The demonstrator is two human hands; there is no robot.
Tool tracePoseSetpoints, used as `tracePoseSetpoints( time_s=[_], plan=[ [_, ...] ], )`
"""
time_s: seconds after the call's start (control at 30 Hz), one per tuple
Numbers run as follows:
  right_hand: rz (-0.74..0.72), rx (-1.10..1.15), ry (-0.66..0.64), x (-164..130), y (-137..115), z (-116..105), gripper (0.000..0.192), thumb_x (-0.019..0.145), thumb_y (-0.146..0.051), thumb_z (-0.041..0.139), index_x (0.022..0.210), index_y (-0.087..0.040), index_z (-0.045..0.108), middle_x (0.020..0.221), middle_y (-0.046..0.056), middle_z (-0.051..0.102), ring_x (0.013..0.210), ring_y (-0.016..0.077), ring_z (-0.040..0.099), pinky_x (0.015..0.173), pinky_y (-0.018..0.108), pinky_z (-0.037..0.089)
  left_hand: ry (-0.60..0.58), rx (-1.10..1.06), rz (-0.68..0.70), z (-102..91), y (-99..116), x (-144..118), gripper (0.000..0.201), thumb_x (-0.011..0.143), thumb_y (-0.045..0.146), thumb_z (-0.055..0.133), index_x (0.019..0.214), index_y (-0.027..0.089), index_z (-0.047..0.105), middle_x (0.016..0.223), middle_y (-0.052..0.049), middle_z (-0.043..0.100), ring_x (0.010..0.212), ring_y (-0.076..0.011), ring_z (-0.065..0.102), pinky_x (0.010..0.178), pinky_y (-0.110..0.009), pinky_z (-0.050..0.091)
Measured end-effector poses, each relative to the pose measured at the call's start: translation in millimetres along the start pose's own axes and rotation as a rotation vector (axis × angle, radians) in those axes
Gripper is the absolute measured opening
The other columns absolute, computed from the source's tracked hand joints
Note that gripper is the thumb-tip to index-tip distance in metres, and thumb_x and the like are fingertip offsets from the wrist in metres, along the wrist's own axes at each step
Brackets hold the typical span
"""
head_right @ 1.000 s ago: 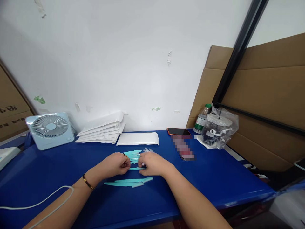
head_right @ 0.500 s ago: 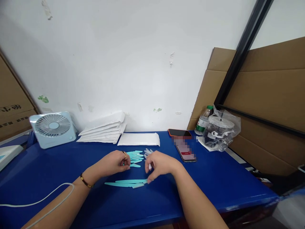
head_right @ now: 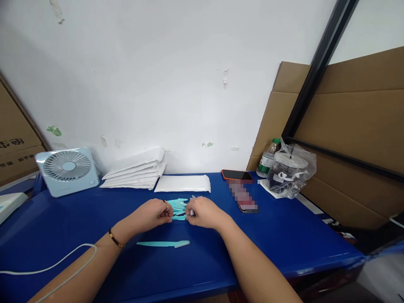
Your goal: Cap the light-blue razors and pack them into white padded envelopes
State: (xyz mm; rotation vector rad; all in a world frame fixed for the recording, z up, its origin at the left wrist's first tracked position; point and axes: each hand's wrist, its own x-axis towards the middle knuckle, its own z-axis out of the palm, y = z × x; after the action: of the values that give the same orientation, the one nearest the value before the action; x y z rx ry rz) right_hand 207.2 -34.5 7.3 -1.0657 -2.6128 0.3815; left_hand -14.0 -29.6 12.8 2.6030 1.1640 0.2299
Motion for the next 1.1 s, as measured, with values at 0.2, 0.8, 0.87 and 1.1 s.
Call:
tracePoseSetpoints(
  time_s=[0.2, 0.8, 0.87, 1.1],
  plan=[
    [0.073, -0.057, 0.045, 2.2, 15.2, -0.2, 0.007, 0.072, -0.02, 0.06, 0.075, -0.017, 0.067, 0.073, 0.002, 0.064, 0.064, 0.0122, 0.055, 0.057, 0.02, 0.035, 0.022, 0.098, -0.09, -4.8, -11.6, 0.0, 0.009, 0.073, 0.024, 0.056, 0.074, 0.023, 0.065, 0.072, 0.0, 0.065, 0.066, -0.0148, 0.056, 0.056, -0.024, 0.03],
    [0.034, 0.388, -0.125, -4.7, 0.2, -2.9, 0.03, 0.068, -0.039, 0.068, 0.087, -0.016, 0.069, 0.067, 0.0, 0.061, 0.059, 0.0109, 0.055, 0.051, 0.018, 0.039, -0.099, 0.0, 0.002, -3.5, 12.5, -12.5, 0.012, 0.066, 0.016, 0.049, 0.067, 0.02, 0.06, 0.063, 0.002, 0.062, 0.055, -0.011, 0.049, 0.05, -0.021, 0.03],
    [0.038, 0.386, -0.066, -5.1, 2.0, -4.0, 0.021, 0.073, -0.033, 0.064, 0.083, -0.016, 0.068, 0.066, 0.0, 0.061, 0.058, 0.0101, 0.054, 0.051, 0.018, 0.038, -0.073, -0.055, -0.003, -8.4, 9.3, -13.2, 0.011, 0.068, 0.018, 0.048, 0.067, 0.02, 0.059, 0.062, 0.002, 0.06, 0.055, -0.0108, 0.049, 0.051, -0.021, 0.031],
    [0.171, 0.453, 0.315, -6.6, 24.4, -15.3, 0.024, 0.082, -0.031, 0.051, 0.1, -0.017, 0.058, 0.068, 0.0, 0.056, 0.056, 0.0095, 0.049, 0.051, 0.02, 0.038, 0.094, -0.409, -0.125, -13.3, -9.0, -9.5, 0.024, 0.087, 0.037, 0.032, 0.084, 0.019, 0.048, 0.064, 0.003, 0.053, 0.053, -0.0093, 0.046, 0.052, -0.02, 0.034]
  ],
)
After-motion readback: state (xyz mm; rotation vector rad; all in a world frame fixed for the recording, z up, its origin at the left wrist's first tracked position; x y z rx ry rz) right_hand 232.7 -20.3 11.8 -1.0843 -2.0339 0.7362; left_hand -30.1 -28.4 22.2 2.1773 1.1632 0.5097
